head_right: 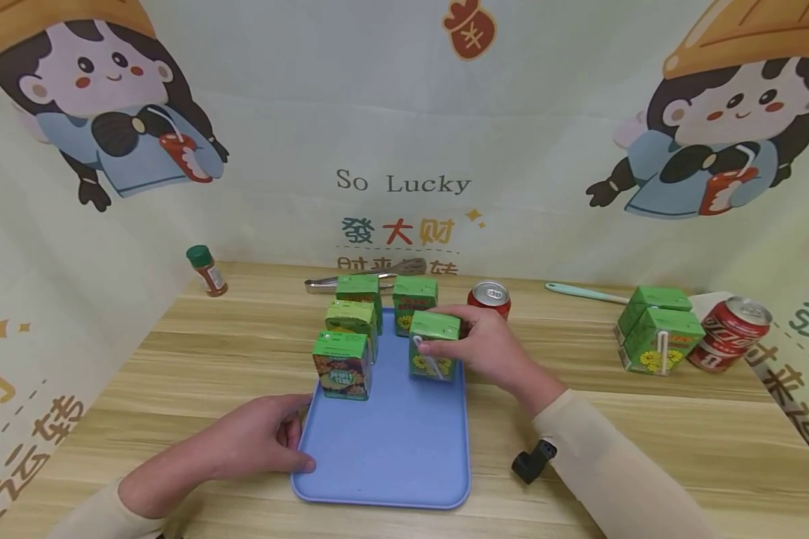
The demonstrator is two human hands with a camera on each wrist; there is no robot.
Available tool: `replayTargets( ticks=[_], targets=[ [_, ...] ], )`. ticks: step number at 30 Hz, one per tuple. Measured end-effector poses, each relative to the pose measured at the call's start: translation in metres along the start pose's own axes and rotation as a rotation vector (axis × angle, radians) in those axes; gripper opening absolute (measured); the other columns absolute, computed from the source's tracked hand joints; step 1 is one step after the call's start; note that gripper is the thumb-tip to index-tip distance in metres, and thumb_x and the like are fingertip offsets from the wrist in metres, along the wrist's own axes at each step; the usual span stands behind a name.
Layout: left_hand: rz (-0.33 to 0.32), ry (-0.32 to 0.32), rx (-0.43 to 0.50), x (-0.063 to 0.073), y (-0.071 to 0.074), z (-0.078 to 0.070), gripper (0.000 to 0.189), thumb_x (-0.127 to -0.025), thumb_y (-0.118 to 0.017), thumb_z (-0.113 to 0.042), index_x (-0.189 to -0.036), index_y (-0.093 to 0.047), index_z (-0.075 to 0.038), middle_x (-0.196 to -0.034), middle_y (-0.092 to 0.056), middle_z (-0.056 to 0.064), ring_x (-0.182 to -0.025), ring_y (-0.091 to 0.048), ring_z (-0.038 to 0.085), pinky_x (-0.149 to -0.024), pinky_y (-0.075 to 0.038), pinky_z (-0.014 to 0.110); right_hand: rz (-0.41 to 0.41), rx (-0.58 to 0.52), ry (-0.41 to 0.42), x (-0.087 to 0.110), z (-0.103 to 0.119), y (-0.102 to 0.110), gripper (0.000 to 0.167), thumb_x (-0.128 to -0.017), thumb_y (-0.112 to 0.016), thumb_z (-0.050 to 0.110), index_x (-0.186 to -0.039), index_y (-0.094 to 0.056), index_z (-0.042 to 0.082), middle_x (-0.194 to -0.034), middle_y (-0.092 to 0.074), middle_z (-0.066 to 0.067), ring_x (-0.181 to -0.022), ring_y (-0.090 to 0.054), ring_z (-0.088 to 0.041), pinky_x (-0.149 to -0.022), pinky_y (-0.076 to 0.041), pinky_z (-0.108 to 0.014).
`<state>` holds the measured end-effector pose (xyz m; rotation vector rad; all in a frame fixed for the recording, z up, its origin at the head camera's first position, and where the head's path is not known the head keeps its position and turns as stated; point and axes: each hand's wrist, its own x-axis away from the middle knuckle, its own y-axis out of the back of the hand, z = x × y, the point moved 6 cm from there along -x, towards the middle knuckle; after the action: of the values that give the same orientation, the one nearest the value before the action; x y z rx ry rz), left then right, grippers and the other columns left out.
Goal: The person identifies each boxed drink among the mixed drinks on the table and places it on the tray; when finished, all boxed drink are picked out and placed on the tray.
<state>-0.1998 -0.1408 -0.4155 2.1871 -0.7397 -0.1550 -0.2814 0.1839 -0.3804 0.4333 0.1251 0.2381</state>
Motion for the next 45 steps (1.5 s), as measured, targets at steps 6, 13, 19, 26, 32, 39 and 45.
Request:
replayTargets(
  ticks=[6,13,19,26,32,39,45],
  targets=[
    [-0.009,-0.012,0.000,-0.001,0.000,-0.001,0.041,-0.081,-0.097,-0.026,-0.100,-0.063,-0.014,-0.073,-0.063,-0.010,-0.063,-0.057,0.009,-0.061,-0.046,0.029,-0.012,0.056,-0.009,-0.010,0.000,-0.007,0.058,-0.087,-0.099,0.034,-0.138,-0.078,0.014,-0.128,-0.078,-0.009,-0.107,-0.073,-0.025,-0.091,-0.060,-0.038],
    [-0.010,-0.015,0.004,-0.001,-0.001,-0.001,0.041,-0.081,-0.097,-0.026,-0.100,-0.063,-0.015,-0.073,-0.063,-0.010,-0.063,-0.057,0.009,-0.060,-0.046,0.029,0.003,0.041,-0.030,-0.020,0.002,-0.015,0.058,-0.087,-0.099,0.030,-0.139,-0.077,0.016,-0.124,-0.076,-0.010,-0.101,-0.073,-0.026,-0.086,-0.060,-0.039],
    [-0.012,-0.016,-0.003,-0.001,-0.001,-0.001,0.041,-0.081,-0.097,-0.026,-0.100,-0.063,-0.015,-0.073,-0.063,-0.010,-0.063,-0.057,0.009,-0.060,-0.046,0.029,0.003,0.063,-0.025,-0.026,0.000,-0.019,0.058,-0.086,-0.099,0.033,-0.139,-0.078,0.019,-0.136,-0.074,-0.008,-0.112,-0.070,-0.027,-0.096,-0.057,-0.045],
    [-0.012,-0.006,0.002,0.000,-0.001,0.000,0.041,-0.081,-0.097,-0.026,-0.099,-0.063,-0.014,-0.073,-0.063,-0.010,-0.063,-0.057,0.009,-0.060,-0.046,0.029,0.003,0.104,-0.014,-0.032,0.000,-0.022,0.058,-0.086,-0.099,0.037,-0.139,-0.078,0.023,-0.144,-0.072,-0.005,-0.125,-0.066,-0.027,-0.110,-0.052,-0.054],
    [-0.012,-0.007,0.000,0.000,0.000,0.001,0.042,-0.081,-0.098,-0.026,-0.100,-0.063,-0.014,-0.073,-0.063,-0.010,-0.063,-0.057,0.009,-0.060,-0.045,0.028,0.014,0.084,-0.008,-0.035,0.001,-0.026,0.059,-0.087,-0.098,0.035,-0.140,-0.078,0.021,-0.143,-0.073,-0.005,-0.128,-0.066,-0.028,-0.115,-0.049,-0.057],
    [-0.013,-0.005,-0.004,0.000,0.000,0.001,0.042,-0.081,-0.098,-0.027,-0.100,-0.062,-0.014,-0.073,-0.063,-0.010,-0.063,-0.057,0.009,-0.060,-0.046,0.028,0.024,0.059,-0.001,-0.037,0.002,-0.027,0.058,-0.087,-0.098,0.033,-0.140,-0.077,0.021,-0.140,-0.075,-0.003,-0.131,-0.066,-0.027,-0.118,-0.047,-0.058],
    [-0.012,-0.005,-0.009,0.000,0.000,0.000,0.042,-0.081,-0.097,-0.027,-0.100,-0.062,-0.015,-0.073,-0.063,-0.010,-0.063,-0.057,0.008,-0.060,-0.046,0.028,0.031,0.032,-0.004,-0.038,-0.001,-0.026,0.058,-0.087,-0.099,0.032,-0.140,-0.077,0.022,-0.139,-0.075,-0.002,-0.132,-0.066,-0.026,-0.117,-0.047,-0.057]
  ],
)
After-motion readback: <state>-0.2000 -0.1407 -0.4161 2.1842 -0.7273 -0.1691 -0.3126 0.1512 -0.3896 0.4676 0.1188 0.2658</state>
